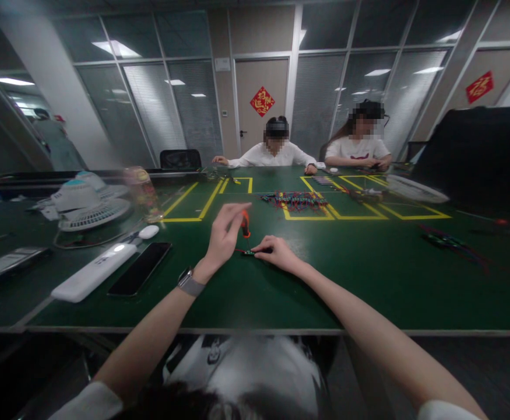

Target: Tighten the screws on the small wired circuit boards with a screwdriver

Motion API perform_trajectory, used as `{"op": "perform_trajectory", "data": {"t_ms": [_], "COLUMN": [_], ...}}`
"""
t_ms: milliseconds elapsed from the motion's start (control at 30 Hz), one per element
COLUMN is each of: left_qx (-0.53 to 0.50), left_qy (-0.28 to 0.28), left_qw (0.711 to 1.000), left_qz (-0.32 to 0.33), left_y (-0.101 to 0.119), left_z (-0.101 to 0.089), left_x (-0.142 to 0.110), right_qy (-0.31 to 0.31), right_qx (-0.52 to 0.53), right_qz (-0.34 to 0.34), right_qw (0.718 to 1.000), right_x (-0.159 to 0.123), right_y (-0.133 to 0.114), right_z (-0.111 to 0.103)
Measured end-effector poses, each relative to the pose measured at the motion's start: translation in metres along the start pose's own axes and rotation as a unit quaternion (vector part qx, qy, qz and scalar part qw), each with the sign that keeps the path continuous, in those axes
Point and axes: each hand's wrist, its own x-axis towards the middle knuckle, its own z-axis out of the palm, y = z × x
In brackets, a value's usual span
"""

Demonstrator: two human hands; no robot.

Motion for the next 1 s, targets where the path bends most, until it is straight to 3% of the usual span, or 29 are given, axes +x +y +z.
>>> {"op": "perform_trajectory", "data": {"t_ms": [133, 367, 700, 1000], "left_qx": [-0.04, 0.025, -0.032, 0.029], "left_qy": [-0.03, 0.027, -0.04, 0.033], "left_qw": [0.999, 0.999, 0.999, 0.999], "left_qz": [0.005, -0.001, -0.003, -0.009], "left_y": [0.0005, -0.001, -0.0005, -0.0001], "left_z": [0.0, 0.0013, 0.0002, 0.0011], "left_x": [0.0003, 0.0008, 0.0003, 0.0011], "right_qy": [0.0, 0.001, 0.001, 0.001], "right_qx": [0.004, 0.0, 0.009, -0.006], "right_qz": [0.0, 0.005, 0.006, 0.005], "right_qw": [1.0, 1.0, 1.0, 1.0], "right_x": [-0.0001, -0.0003, -0.0003, -0.0001], "right_y": [-0.0007, -0.001, -0.0015, -0.0003], "right_z": [0.0, -0.0006, -0.0004, -0.0005]}}
